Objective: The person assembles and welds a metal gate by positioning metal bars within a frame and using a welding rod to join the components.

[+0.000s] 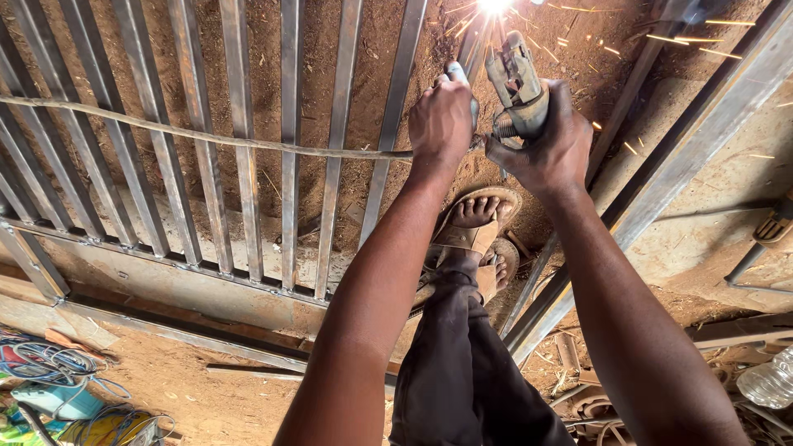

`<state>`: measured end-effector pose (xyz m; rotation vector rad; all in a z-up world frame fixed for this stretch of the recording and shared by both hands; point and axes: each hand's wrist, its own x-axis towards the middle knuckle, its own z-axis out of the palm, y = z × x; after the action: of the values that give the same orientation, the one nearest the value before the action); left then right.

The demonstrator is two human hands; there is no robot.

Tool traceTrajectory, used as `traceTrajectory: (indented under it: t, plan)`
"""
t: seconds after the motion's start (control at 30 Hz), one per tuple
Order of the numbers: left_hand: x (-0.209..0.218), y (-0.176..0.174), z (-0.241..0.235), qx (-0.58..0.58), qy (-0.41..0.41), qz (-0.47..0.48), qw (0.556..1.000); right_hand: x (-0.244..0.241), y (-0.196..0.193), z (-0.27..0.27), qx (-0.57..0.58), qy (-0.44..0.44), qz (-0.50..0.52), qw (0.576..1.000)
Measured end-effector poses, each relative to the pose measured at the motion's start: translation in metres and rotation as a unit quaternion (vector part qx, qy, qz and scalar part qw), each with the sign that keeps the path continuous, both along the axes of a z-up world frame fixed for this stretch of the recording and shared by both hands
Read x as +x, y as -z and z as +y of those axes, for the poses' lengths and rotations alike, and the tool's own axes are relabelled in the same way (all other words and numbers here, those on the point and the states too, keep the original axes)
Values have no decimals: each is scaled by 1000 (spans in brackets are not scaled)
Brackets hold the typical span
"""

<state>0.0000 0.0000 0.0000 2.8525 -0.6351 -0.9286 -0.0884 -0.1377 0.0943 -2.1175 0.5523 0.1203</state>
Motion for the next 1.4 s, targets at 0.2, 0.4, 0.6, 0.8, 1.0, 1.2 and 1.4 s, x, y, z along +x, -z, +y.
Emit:
traceTrajectory:
  t: [0.2,0.4,0.6,0.8,1.0,1.2,1.4]
  plan:
    - [4,-4,-3,-23,-26,-48,998,0,5,-2,-16,-7,-21,1000]
    - [8,-10,-5,-20,-47,26,998,3,-3,-2,-23,-7,-30,999]
    - [-1,4,-2,-60,-16,-72,995,3,-2,-1,3,-4,-37,999]
    - [8,-15,-5,-22,-62,65,996,1,-5,0,4,-8,12,1000]
    - [2,-4,-1,-16,-21,32,999,3,-6,3,32,9,-24,999]
    - [0,-7,-3,-25,-61,55,996,4,-6,2,-1,-1,-32,999]
    - [-1,-11,-4,-22,-83,57,995,-10,15,0,-10,-12,-52,999]
